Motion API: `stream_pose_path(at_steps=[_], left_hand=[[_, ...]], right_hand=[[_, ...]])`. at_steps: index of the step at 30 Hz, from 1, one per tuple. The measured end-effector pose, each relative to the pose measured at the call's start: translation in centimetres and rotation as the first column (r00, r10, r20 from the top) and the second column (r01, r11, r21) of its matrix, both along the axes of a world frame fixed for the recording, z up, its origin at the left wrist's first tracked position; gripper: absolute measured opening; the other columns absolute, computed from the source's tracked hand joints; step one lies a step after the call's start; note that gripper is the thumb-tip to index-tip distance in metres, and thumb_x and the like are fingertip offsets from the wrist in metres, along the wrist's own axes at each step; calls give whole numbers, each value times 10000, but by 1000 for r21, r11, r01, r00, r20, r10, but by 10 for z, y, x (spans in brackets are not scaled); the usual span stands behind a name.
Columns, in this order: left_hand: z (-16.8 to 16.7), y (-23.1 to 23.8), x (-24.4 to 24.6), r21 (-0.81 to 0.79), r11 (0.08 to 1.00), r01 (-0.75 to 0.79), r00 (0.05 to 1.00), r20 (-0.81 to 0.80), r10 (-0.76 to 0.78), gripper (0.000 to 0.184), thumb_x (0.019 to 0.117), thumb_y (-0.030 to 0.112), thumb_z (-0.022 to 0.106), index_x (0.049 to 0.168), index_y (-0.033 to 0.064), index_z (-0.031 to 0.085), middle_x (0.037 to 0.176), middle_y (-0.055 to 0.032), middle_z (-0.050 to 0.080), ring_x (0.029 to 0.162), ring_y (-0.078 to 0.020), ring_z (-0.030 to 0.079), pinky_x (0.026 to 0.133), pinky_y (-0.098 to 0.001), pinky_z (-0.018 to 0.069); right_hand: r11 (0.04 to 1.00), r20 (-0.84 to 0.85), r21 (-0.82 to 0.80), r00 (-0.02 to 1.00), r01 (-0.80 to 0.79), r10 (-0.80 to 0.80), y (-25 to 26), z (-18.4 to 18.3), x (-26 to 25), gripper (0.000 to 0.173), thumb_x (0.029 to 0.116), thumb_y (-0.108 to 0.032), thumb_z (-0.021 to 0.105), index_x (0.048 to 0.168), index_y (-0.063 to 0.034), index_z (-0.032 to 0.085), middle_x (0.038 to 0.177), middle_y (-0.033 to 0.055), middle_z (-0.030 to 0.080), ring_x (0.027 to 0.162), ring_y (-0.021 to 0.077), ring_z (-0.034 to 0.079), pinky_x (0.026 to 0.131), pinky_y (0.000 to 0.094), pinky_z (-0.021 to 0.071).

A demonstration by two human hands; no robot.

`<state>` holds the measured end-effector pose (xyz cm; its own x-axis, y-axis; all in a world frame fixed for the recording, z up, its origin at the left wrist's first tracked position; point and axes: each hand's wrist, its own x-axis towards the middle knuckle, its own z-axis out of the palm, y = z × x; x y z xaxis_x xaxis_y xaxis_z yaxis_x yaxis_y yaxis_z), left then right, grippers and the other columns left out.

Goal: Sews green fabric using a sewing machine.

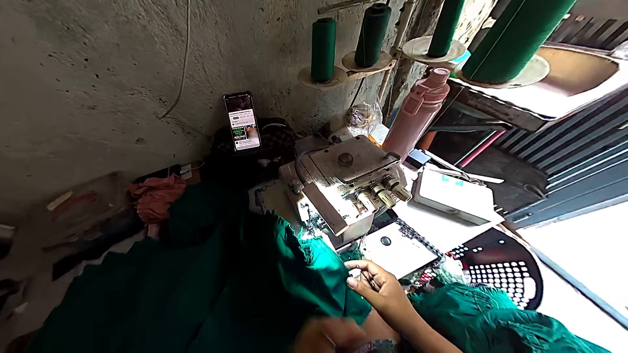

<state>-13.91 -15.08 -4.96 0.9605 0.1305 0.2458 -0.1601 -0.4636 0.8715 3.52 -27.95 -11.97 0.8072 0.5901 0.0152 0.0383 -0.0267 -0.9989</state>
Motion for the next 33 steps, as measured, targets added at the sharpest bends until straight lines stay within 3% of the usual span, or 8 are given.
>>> stream_pose_path(at_steps=[3, 5, 8, 18, 24, 27, 29, 33], left_hand=[[23, 40, 51, 473, 742, -475, 879, 295, 375, 286, 1052, 253, 482, 1135, 118, 719, 1240, -92, 697, 1243, -255, 595, 1061, -459, 429], [12, 55, 76, 657, 515, -551, 828, 353, 436, 375, 1049, 413, 447, 1099, 169, 728, 1251, -68, 703, 1269, -315, 592, 1077, -628, 327], [-3, 57, 92, 764, 385, -518, 826, 329, 458, 394, 936, 469, 576, 897, 119, 754, 1047, -62, 732, 1149, -315, 664, 1059, -745, 284], [-13, 54, 80, 727, 469, -502, 842, 285, 459, 284, 883, 419, 623, 951, 165, 729, 1042, -21, 724, 1176, -298, 651, 1052, -731, 285], [-13, 55, 79, 726, 495, -477, 860, 271, 432, 269, 874, 404, 632, 938, 161, 727, 1091, -26, 724, 1208, -303, 637, 1054, -739, 278], [-6, 53, 81, 719, 520, -461, 870, 253, 423, 425, 953, 481, 540, 1044, 110, 726, 1243, -61, 714, 1303, -328, 593, 1072, -774, 222], [-1, 53, 86, 688, 575, -442, 886, 233, 401, 431, 994, 448, 489, 986, 94, 734, 1131, -62, 743, 1230, -300, 643, 1077, -786, 194], [8, 60, 90, 584, 742, -330, 936, 100, 338, 379, 993, 417, 517, 904, 114, 725, 930, -49, 695, 1019, -255, 676, 1051, -732, 247]], right_hand=[[991, 383, -32, 917, 132, -110, 23, 19, 8, 281, 923, -275, 697, 1132, -91, 736, 722, -81, 638, 564, -53, 487, 552, 131, 437], [976, 604, -86, 790, 200, -109, 37, 32, 19, 284, 904, -251, 674, 1129, -97, 753, 837, 1, 718, 628, 54, 585, 591, 246, 503], [954, 727, -199, 686, 223, -8, 57, 49, 27, 271, 868, -283, 701, 1047, -97, 786, 886, 78, 722, 663, 210, 686, 542, 433, 553], [964, 860, -119, 511, 240, -21, 61, 44, 30, 231, 811, -196, 708, 1002, -101, 797, 919, 135, 711, 624, 251, 687, 468, 402, 531], [958, 878, -226, 464, 179, 120, 54, 48, 31, 198, 794, -146, 696, 956, -83, 789, 888, 116, 695, 616, 254, 679, 461, 403, 529], [973, 736, -216, 668, 79, 109, 50, 49, 31, 178, 888, -197, 649, 914, -44, 737, 871, 102, 697, 709, 219, 694, 566, 408, 558], [990, 472, -138, 875, -44, 104, 47, 52, 32, 248, 978, -265, 597, 886, -67, 715, 849, 14, 644, 754, 55, 602, 675, 236, 505], [982, -74, 46, 980, -182, 185, 38, 62, 33, 103, 971, -162, 607, 892, -119, 656, 681, -119, 533, 537, -60, 432, 517, 130, 365]])
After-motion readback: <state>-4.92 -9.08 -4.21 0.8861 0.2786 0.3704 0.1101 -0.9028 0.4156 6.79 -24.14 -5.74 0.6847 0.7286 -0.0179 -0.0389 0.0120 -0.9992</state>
